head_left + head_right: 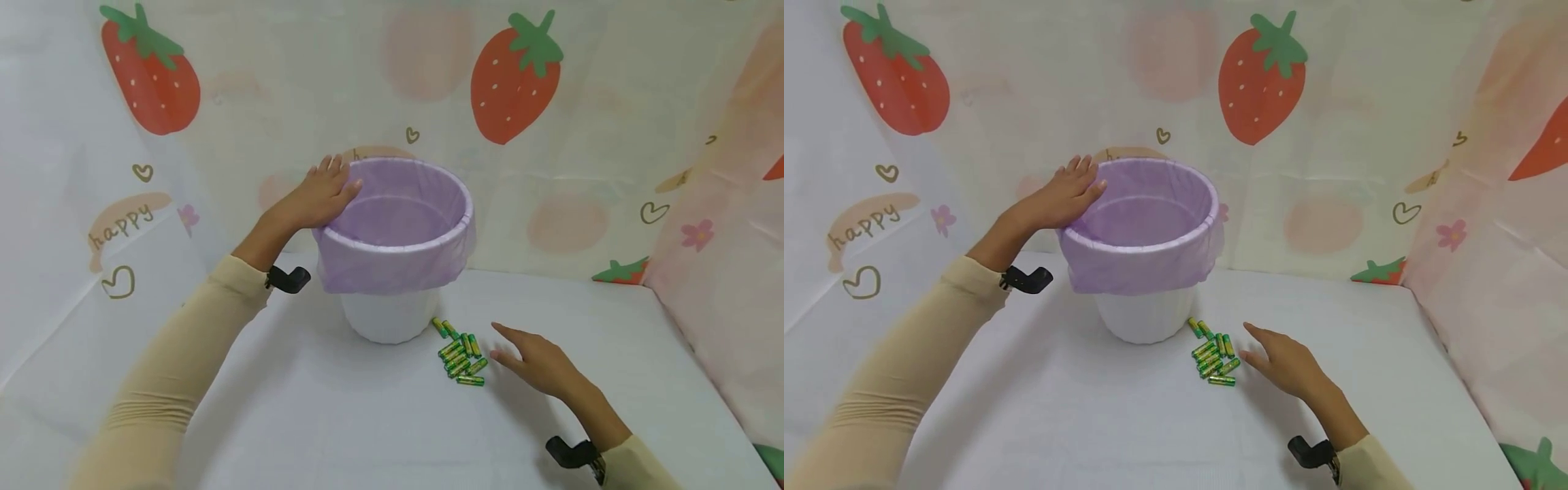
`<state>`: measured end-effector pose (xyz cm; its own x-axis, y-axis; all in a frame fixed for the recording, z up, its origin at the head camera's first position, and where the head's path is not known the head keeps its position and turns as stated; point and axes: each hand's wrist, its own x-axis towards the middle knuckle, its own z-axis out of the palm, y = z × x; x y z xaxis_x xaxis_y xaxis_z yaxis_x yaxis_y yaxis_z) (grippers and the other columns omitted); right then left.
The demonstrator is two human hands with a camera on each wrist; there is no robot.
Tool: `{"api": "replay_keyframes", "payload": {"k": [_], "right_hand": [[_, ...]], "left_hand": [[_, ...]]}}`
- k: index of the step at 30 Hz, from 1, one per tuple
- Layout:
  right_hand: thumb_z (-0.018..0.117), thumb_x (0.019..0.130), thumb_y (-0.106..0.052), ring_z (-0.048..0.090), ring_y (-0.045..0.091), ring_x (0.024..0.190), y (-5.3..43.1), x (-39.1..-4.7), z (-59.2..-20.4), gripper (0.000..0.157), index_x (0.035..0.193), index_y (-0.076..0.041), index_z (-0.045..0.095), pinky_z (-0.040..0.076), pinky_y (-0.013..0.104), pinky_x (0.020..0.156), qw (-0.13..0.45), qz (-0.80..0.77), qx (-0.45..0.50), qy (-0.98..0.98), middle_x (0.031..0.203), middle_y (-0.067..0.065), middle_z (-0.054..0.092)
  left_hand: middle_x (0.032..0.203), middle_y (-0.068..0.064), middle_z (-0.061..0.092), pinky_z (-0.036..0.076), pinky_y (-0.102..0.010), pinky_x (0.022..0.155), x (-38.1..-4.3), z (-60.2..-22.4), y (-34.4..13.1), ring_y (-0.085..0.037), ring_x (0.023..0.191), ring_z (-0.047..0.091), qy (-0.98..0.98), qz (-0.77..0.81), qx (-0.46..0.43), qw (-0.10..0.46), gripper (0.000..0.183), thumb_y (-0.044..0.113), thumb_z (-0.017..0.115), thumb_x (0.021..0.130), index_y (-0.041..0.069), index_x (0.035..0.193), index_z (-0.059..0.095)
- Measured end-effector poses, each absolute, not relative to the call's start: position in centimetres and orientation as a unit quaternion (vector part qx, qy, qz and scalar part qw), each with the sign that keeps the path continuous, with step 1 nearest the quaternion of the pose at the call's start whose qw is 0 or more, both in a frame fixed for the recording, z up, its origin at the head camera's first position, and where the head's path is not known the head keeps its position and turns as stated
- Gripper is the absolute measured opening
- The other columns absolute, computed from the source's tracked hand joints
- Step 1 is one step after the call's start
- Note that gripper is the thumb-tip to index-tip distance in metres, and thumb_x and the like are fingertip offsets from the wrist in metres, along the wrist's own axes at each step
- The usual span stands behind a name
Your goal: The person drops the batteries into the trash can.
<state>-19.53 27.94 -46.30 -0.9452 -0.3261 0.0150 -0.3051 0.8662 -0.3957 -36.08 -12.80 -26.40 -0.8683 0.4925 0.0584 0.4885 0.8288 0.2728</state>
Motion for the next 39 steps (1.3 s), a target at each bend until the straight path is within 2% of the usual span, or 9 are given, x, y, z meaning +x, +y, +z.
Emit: {"api": "replay_keyframes", "payload": {"k": [6, 13, 20, 28, 39], "right_hand": [[0.068, 0.099, -0.034, 0.060, 0.040, 0.124, 27.6, -19.2, -47.2, 0.058, 0.147, -0.006, 0.054, 0.050, 0.061, 0.098, 0.007, -0.213, -0.170, 0.962, 0.139, 0.019, 0.061], [0.076, 0.093, -0.023, 0.069, 0.030, 0.103, 27.3, -19.3, -48.2, 0.043, 0.131, -0.006, 0.066, 0.057, 0.050, 0.080, -0.032, -0.224, -0.172, 0.959, 0.112, 0.009, 0.073], [0.080, 0.088, -0.013, 0.068, 0.021, 0.092, 26.9, -19.1, -49.7, 0.024, 0.111, -0.011, 0.074, 0.055, 0.038, 0.073, -0.050, -0.231, -0.172, 0.956, 0.105, -0.001, 0.074], [0.082, 0.083, -0.009, 0.064, 0.010, 0.083, 25.9, -19.1, -50.7, 0.020, 0.102, -0.014, 0.078, 0.051, 0.030, 0.068, -0.035, -0.235, -0.170, 0.956, 0.092, -0.009, 0.071], [0.086, 0.080, -0.013, 0.061, 0.005, 0.077, 25.1, -18.3, -51.1, 0.016, 0.093, -0.018, 0.079, 0.052, 0.025, 0.065, -0.063, -0.224, -0.201, 0.952, 0.085, -0.012, 0.068]], "left_hand": [[0.165, -0.030, -0.007, -0.004, -0.050, 0.125, -35.9, -26.2, -12.8, -0.042, 0.154, -0.009, 0.955, 0.136, 0.261, 0.018, 0.074, 0.042, 0.022, 0.111, -0.013, 0.156, 0.004], [0.164, -0.033, 0.003, 0.006, -0.049, 0.126, -36.5, -26.7, -12.7, -0.045, 0.153, 0.003, 0.957, 0.110, 0.269, 0.012, 0.070, 0.038, 0.019, 0.111, -0.017, 0.155, 0.008], [0.164, -0.033, 0.004, 0.006, -0.046, 0.126, -36.4, -27.2, -12.7, -0.043, 0.154, 0.004, 0.961, 0.089, 0.261, 0.015, 0.069, 0.037, 0.018, 0.111, -0.016, 0.155, 0.008], [0.165, -0.031, 0.003, 0.005, -0.044, 0.126, -36.2, -26.6, -12.8, -0.041, 0.155, 0.002, 0.963, 0.089, 0.253, 0.018, 0.069, 0.037, 0.018, 0.111, -0.015, 0.155, 0.008], [0.165, -0.031, 0.005, 0.006, -0.045, 0.126, -36.2, -26.4, -12.5, -0.042, 0.154, 0.004, 0.961, 0.083, 0.262, 0.015, 0.066, 0.035, 0.017, 0.112, -0.015, 0.155, 0.010]]}}
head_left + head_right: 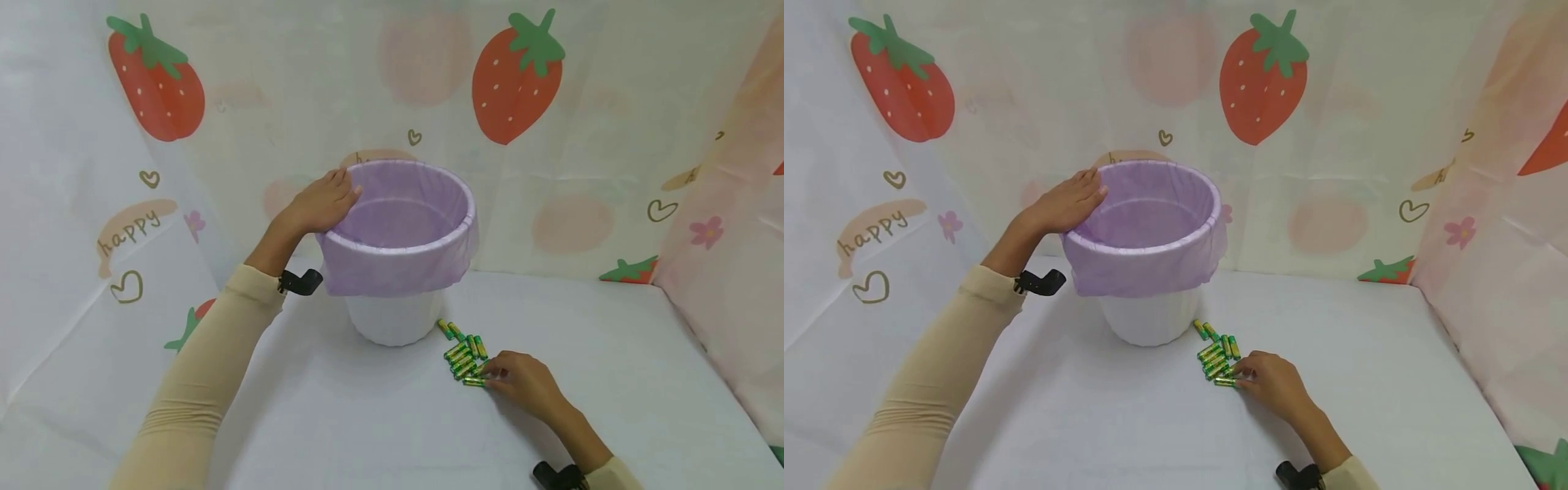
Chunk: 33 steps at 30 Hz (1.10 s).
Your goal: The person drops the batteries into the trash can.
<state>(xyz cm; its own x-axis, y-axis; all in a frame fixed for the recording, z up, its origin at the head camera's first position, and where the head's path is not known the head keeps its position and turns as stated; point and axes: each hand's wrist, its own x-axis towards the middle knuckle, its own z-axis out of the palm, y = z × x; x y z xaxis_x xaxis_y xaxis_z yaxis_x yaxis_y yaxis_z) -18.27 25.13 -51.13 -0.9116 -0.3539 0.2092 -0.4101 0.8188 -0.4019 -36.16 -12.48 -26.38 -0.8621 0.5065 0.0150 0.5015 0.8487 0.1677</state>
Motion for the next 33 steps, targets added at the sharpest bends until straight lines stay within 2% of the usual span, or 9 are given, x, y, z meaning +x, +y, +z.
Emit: {"api": "replay_keyframes", "payload": {"k": [7, 12, 21, 28, 33], "right_hand": [[0.088, 0.077, -0.013, 0.059, 0.002, 0.075, 24.9, -18.4, -51.3, 0.016, 0.088, -0.020, 0.079, 0.051, 0.025, 0.065, 0.063, 0.217, 0.179, -0.958, 0.082, -0.016, 0.066], [0.089, 0.077, -0.019, 0.056, -0.001, 0.075, 24.1, -18.5, -52.4, 0.014, 0.087, -0.022, 0.078, 0.049, 0.023, 0.065, 0.037, 0.226, 0.179, -0.957, 0.084, -0.019, 0.065], [0.090, 0.075, -0.021, 0.051, -0.002, 0.073, 24.2, -18.8, -52.9, 0.016, 0.084, -0.023, 0.077, 0.045, 0.022, 0.062, 0.029, 0.225, 0.192, -0.955, 0.085, -0.019, 0.063], [0.087, 0.080, -0.020, 0.053, -0.001, 0.072, 24.8, -19.2, -52.0, 0.012, 0.087, -0.023, 0.077, 0.046, 0.022, 0.063, 0.007, 0.248, 0.187, -0.951, 0.080, -0.020, 0.065], [0.084, 0.082, -0.012, 0.058, -0.003, 0.070, 25.6, -19.2, -51.3, 0.012, 0.088, -0.021, 0.078, 0.050, 0.022, 0.064, 0.015, 0.269, 0.188, -0.945, 0.078, -0.017, 0.068]], "left_hand": [[0.164, -0.033, 0.007, 0.006, -0.045, 0.126, -36.5, -26.2, -12.1, -0.043, 0.154, 0.005, 0.958, 0.075, 0.277, 0.001, 0.066, 0.034, 0.017, 0.112, -0.016, 0.154, 0.013], [0.162, -0.035, 0.009, 0.008, -0.048, 0.126, -35.8, -26.6, -12.9, -0.046, 0.153, 0.007, 0.959, 0.080, 0.274, 0.003, 0.065, 0.032, 0.018, 0.112, -0.018, 0.153, 0.015], [0.164, -0.033, 0.005, 0.006, -0.048, 0.126, -35.9, -27.5, -13.5, -0.045, 0.154, 0.004, 0.960, 0.096, 0.261, 0.010, 0.066, 0.035, 0.017, 0.111, -0.014, 0.155, 0.012], [0.165, -0.031, 0.005, 0.006, -0.047, 0.126, -36.1, -27.1, -12.9, -0.043, 0.154, 0.003, 0.962, 0.097, 0.255, 0.009, 0.066, 0.036, 0.017, 0.111, -0.013, 0.156, 0.011], [0.165, -0.031, 0.005, 0.006, -0.047, 0.126, -36.2, -27.0, -12.7, -0.042, 0.154, 0.003, 0.962, 0.099, 0.253, 0.008, 0.066, 0.036, 0.017, 0.111, -0.012, 0.156, 0.012]]}}
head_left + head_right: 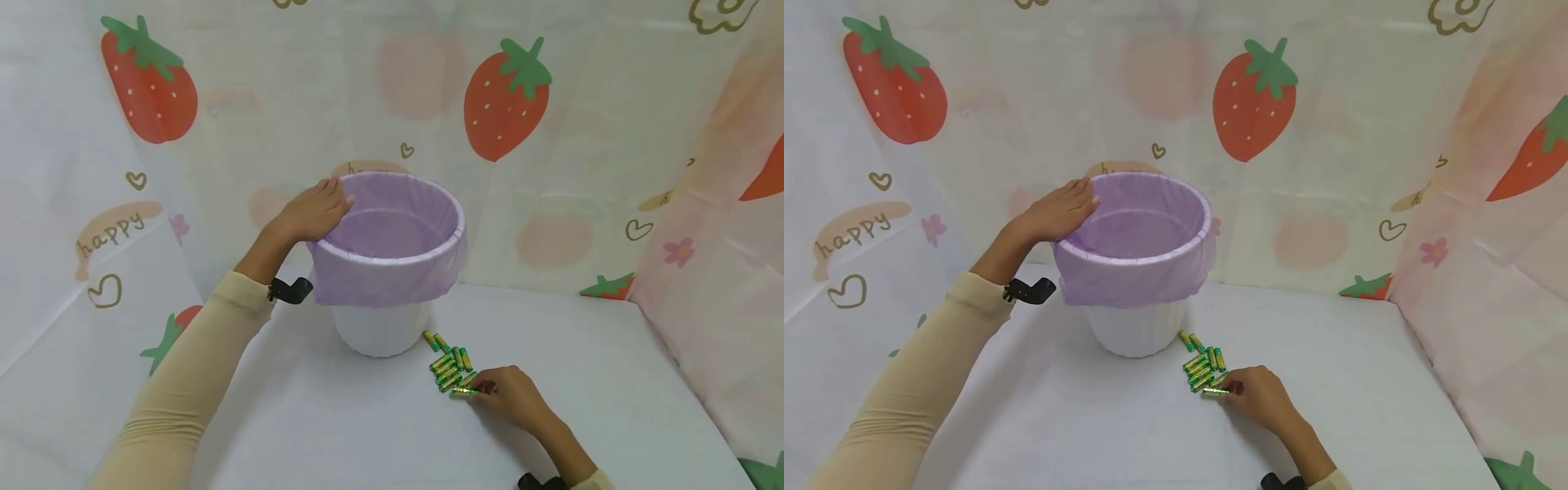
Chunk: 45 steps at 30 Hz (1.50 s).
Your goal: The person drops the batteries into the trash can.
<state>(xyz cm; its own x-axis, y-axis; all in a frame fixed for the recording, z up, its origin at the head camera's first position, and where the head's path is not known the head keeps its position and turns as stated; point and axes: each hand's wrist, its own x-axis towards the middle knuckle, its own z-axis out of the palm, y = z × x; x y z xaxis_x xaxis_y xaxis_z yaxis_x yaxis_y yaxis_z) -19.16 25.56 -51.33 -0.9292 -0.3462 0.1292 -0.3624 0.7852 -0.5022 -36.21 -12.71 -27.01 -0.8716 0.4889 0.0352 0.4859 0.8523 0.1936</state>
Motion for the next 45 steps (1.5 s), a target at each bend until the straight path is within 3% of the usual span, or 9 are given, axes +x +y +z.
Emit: {"api": "replay_keyframes", "payload": {"k": [13, 31, 45], "right_hand": [[0.082, 0.083, -0.004, 0.066, 0.004, 0.073, 26.7, -19.6, -50.6, 0.011, 0.091, -0.010, 0.077, 0.058, 0.023, 0.066, 0.039, 0.350, 0.210, -0.912, 0.083, -0.007, 0.074], [0.082, 0.084, -0.005, 0.069, 0.009, 0.076, 27.8, -20.1, -46.0, 0.014, 0.096, -0.010, 0.077, 0.060, 0.026, 0.067, 0.114, 0.359, 0.202, -0.904, 0.086, -0.006, 0.074], [0.078, 0.091, -0.013, 0.072, 0.011, 0.074, 28.2, -20.5, -42.2, 0.008, 0.098, -0.009, 0.077, 0.058, 0.024, 0.064, 0.130, 0.390, 0.166, -0.896, 0.088, 0.000, 0.077]], "left_hand": [[0.165, -0.031, 0.005, 0.006, -0.046, 0.126, -36.4, -27.0, -12.5, -0.041, 0.154, 0.003, 0.962, 0.095, 0.254, 0.007, 0.067, 0.036, 0.018, 0.111, -0.013, 0.156, 0.012], [0.165, -0.030, 0.005, 0.005, -0.045, 0.126, -36.1, -26.8, -12.6, -0.041, 0.155, 0.003, 0.964, 0.086, 0.252, 0.014, 0.066, 0.036, 0.018, 0.111, -0.012, 0.156, 0.011], [0.165, -0.029, 0.004, 0.004, -0.045, 0.126, -36.2, -26.8, -12.8, -0.040, 0.155, 0.001, 0.964, 0.090, 0.251, 0.016, 0.066, 0.037, 0.018, 0.111, -0.011, 0.157, 0.011]]}}
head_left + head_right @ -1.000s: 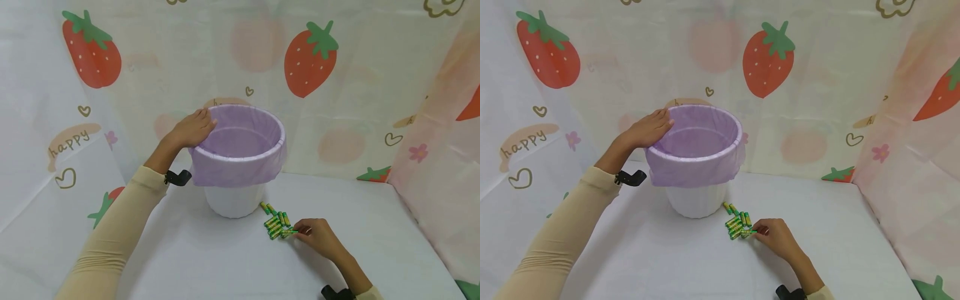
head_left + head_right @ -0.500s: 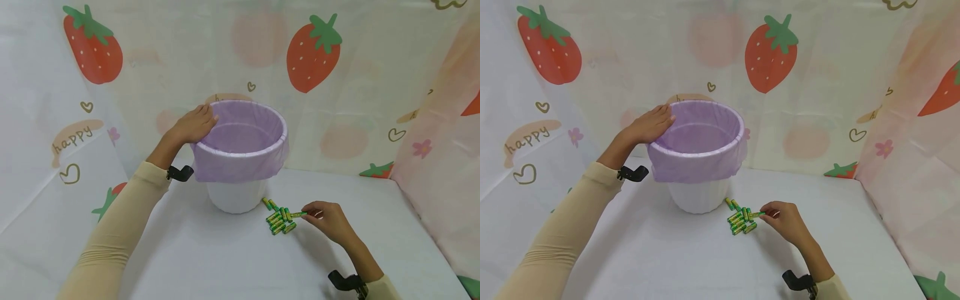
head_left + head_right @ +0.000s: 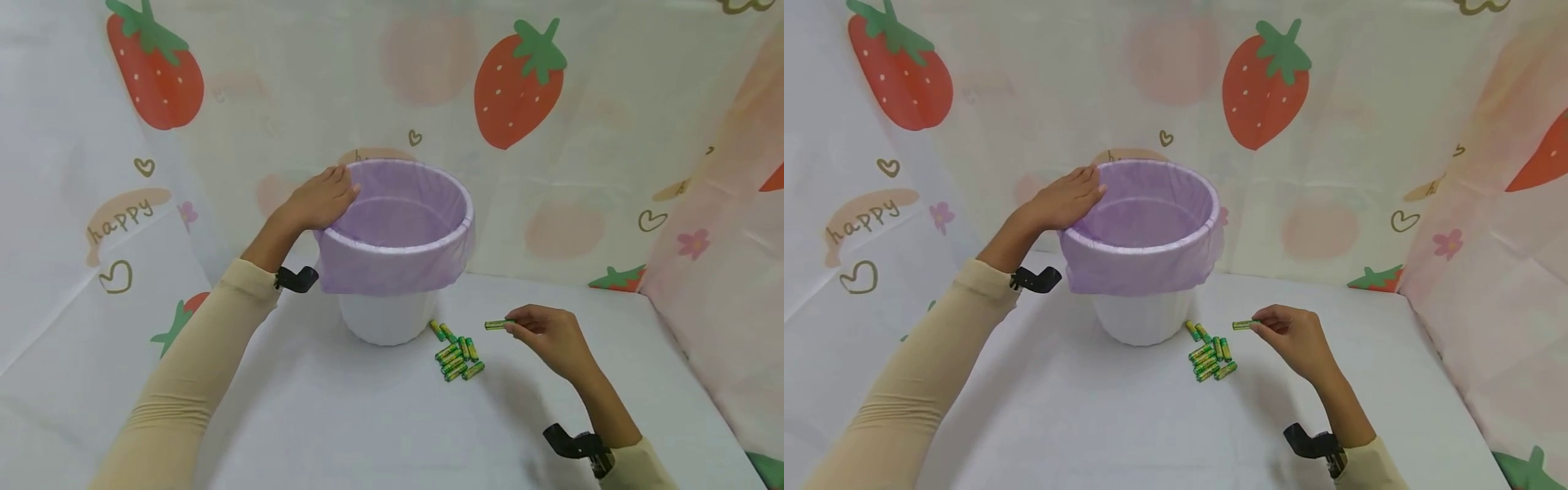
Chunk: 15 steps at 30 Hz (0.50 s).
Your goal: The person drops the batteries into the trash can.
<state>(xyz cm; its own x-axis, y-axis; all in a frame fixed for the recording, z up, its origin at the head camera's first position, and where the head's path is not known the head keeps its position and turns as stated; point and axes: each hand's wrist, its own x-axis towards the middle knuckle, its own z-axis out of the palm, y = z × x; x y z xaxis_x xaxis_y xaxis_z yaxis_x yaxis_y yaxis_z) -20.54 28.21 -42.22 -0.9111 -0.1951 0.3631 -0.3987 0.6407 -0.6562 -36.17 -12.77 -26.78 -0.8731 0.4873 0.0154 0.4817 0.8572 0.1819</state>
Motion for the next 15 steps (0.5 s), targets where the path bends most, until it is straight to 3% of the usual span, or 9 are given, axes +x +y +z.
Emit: {"api": "replay_keyframes", "payload": {"k": [15], "right_hand": [[0.076, 0.093, -0.013, 0.070, 0.007, 0.071, 27.9, -20.8, -37.6, 0.012, 0.101, -0.005, 0.077, 0.056, 0.016, 0.067, 0.187, 0.427, 0.147, -0.873, 0.086, 0.008, 0.076]], "left_hand": [[0.166, -0.027, 0.002, 0.003, -0.045, 0.126, -36.1, -26.7, -12.7, -0.038, 0.155, -0.001, 0.966, 0.092, 0.242, 0.021, 0.067, 0.038, 0.017, 0.111, -0.010, 0.157, 0.008]]}}
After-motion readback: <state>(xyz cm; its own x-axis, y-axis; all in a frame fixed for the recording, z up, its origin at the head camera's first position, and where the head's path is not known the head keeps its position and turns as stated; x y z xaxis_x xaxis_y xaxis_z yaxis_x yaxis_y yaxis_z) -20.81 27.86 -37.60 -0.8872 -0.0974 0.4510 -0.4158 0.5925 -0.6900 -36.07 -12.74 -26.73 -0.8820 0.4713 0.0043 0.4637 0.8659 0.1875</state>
